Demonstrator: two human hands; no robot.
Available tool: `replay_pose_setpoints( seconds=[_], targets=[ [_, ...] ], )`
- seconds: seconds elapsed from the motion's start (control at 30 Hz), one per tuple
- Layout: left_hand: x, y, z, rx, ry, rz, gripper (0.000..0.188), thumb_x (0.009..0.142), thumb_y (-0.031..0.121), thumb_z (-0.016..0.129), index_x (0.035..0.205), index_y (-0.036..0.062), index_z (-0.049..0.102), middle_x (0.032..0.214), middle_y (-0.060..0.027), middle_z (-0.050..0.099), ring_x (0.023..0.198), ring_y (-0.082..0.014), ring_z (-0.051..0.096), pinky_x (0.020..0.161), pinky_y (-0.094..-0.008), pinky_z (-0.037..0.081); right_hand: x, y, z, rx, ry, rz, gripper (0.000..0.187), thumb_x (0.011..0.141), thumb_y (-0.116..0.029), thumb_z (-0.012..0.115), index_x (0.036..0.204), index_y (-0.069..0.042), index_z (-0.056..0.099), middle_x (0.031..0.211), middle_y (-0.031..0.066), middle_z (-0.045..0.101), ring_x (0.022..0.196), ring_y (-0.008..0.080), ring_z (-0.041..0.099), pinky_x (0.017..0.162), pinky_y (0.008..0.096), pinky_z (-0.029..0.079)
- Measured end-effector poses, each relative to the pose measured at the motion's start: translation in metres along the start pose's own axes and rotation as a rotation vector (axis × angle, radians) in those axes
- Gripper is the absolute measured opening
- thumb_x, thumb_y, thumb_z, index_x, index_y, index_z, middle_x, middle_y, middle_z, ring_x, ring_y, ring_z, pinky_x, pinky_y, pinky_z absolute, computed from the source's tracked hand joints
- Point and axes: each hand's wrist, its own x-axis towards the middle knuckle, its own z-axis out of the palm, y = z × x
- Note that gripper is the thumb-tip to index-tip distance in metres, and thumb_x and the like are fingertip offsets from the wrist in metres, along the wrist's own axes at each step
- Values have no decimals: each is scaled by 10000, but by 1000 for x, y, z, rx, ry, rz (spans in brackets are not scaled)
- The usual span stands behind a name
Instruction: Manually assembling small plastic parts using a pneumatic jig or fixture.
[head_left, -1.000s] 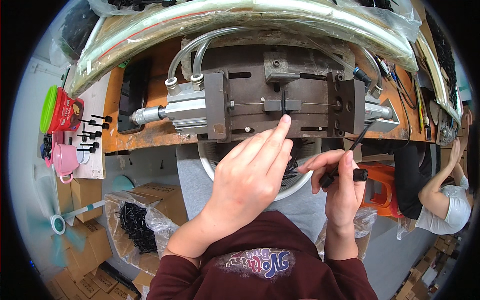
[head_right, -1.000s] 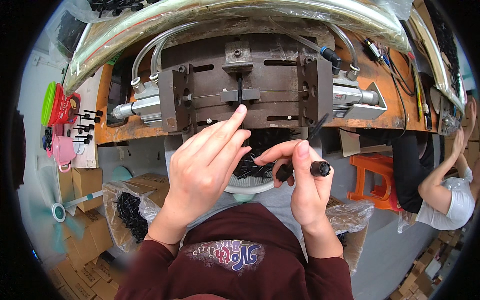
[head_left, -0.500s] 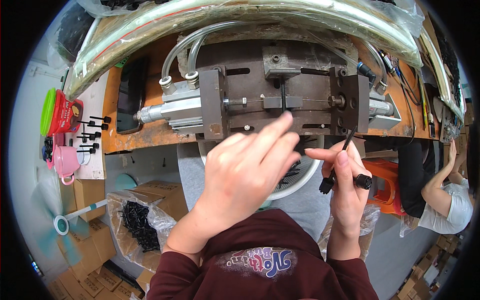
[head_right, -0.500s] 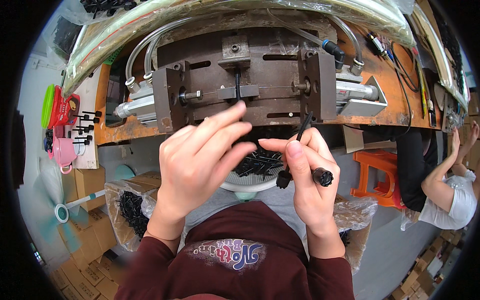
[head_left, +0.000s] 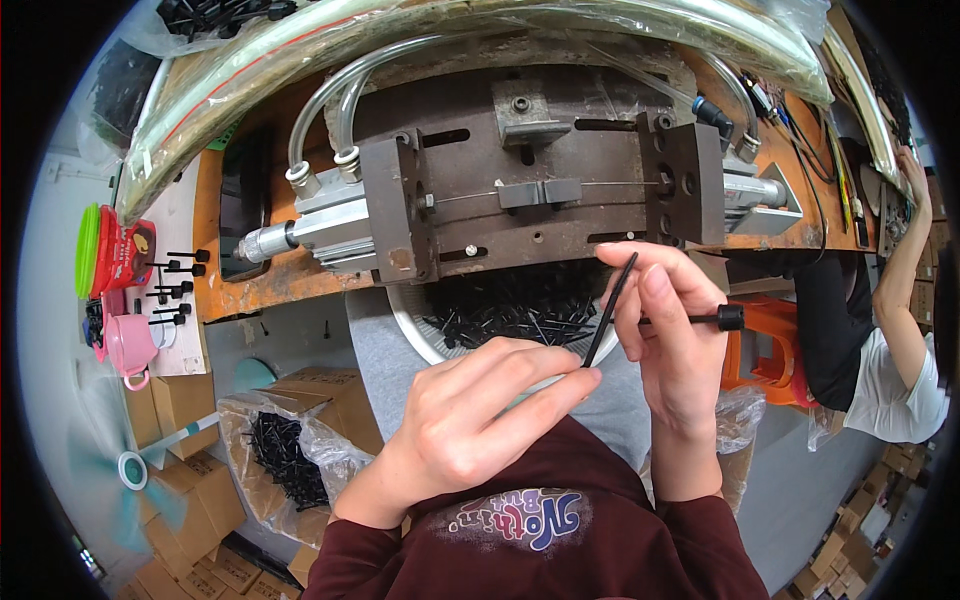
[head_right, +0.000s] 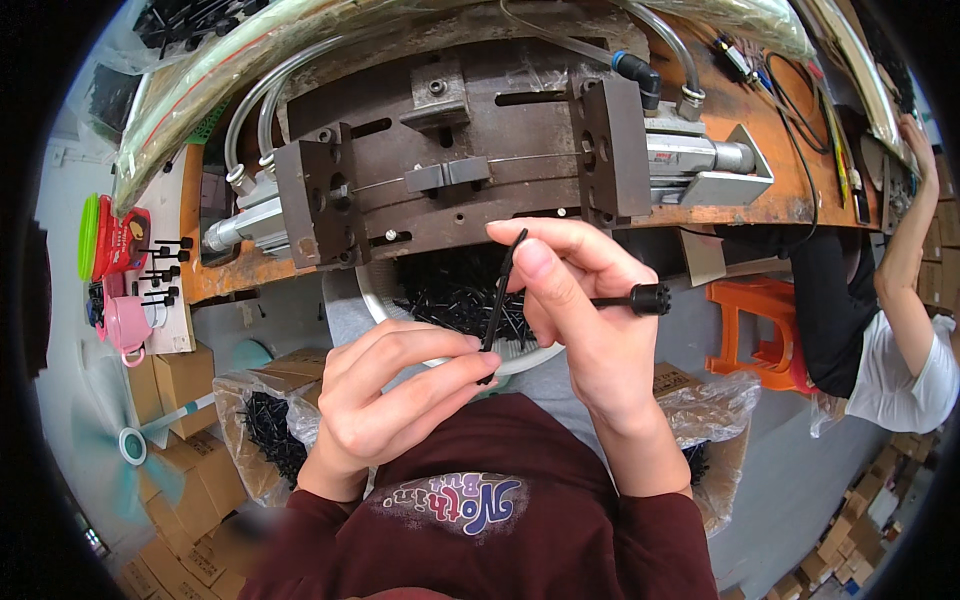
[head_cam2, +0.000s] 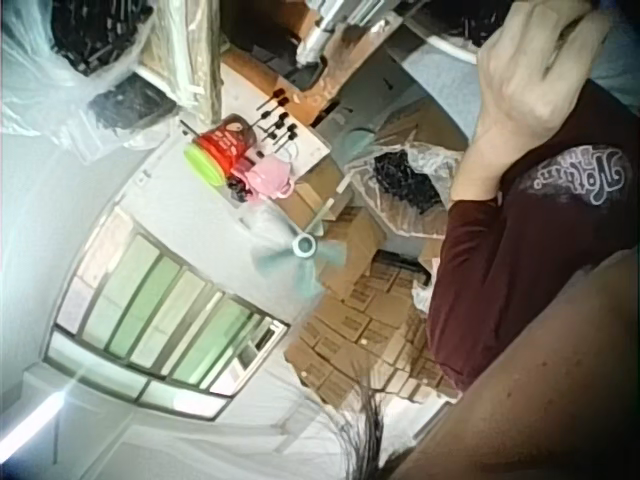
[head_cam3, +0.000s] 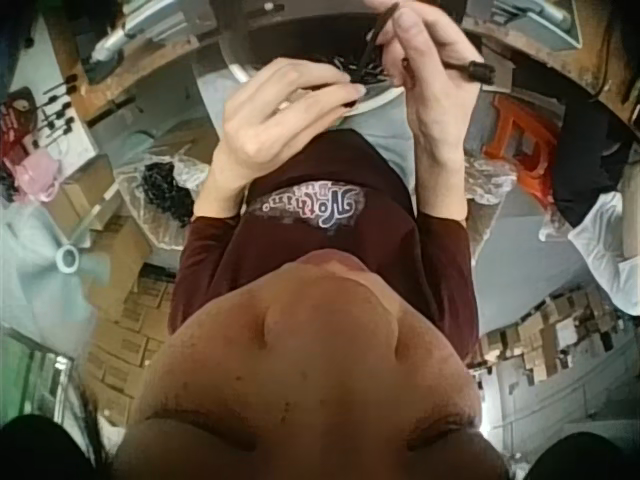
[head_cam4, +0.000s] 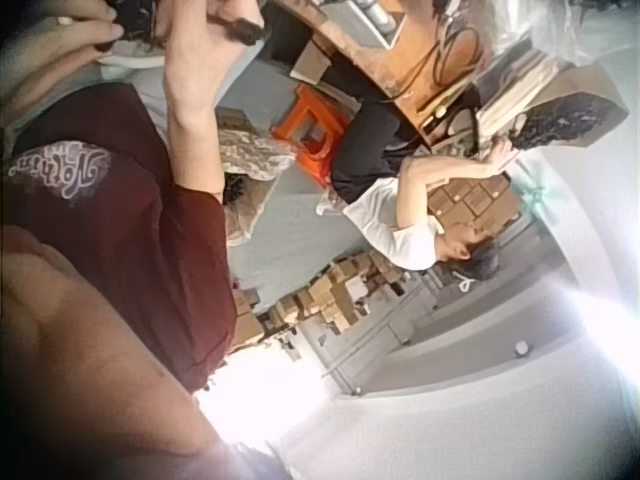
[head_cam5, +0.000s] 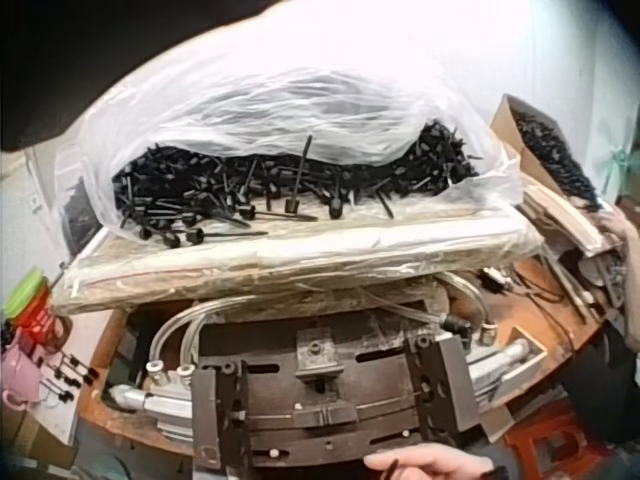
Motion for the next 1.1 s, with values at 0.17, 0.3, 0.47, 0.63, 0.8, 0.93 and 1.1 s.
replay_pose_setpoints(
  seconds=[0.17, 0.3, 0.47, 0.63, 0.8, 0.93, 1.1],
  targets=[
    [0, 10, 2, -33, 22, -86, 348, 652, -9, 805, 993, 17, 741, 1100, -139, 685, 855, -234, 701, 703, -307, 587, 3, -8, -1, -13, 21, 41, 159, 935, -80, 641, 1033, 33, 697, 757, 72, 668, 471, 34, 473, 421, 179, 321],
    [-1, 11, 4, -78, 18, -87, 362, 653, -14, 808, 1007, 5, 736, 1161, -170, 670, 862, -233, 704, 717, -310, 590, 4, -7, -2, -8, -30, 26, 160, 939, -79, 635, 1036, 32, 696, 780, 83, 681, 474, 33, 474, 429, 177, 332],
    [-2, 8, 1, -51, 9, -42, 354, 653, 4, 817, 998, 0, 738, 1164, -176, 675, 843, -228, 702, 703, -303, 585, 3, -13, -1, -25, -92, 51, 165, 946, -89, 627, 1034, 33, 695, 800, 96, 695, 477, 33, 482, 439, 175, 350],
    [-2, 12, -3, 1, 22, -18, 326, 645, 20, 823, 958, -7, 739, 1108, -166, 702, 824, -228, 701, 688, -295, 582, 3, -12, 0, -85, -9, 13, 155, 957, -103, 614, 979, 31, 689, 788, 99, 697, 474, 37, 511, 430, 171, 347],
    [-7, 13, -6, -62, 27, -12, 304, 645, 40, 829, 930, -12, 737, 1084, -153, 711, 823, -228, 703, 675, -296, 583, 3, -15, -1, -71, 29, -28, 192, 982, -136, 576, 976, 37, 660, 792, 137, 711, 474, 80, 580, 418, 177, 357],
    [-7, 13, -6, -36, 40, 1, 291, 648, 45, 831, 918, -11, 737, 1086, -152, 711, 822, -226, 704, 665, -297, 583, -1, -16, 4, 12, -52, 65, 209, 990, -159, 569, 946, 34, 639, 810, 173, 716, 472, 106, 601, 412, 188, 371],
    [-7, 13, -5, -26, 26, 7, 288, 649, 43, 832, 916, -10, 737, 1085, -154, 711, 823, -224, 703, 670, -297, 583, -4, -15, 4, 30, -46, 75, 211, 995, -165, 559, 952, 29, 631, 814, 177, 715, 468, 107, 597, 415, 192, 371]
  ],
)
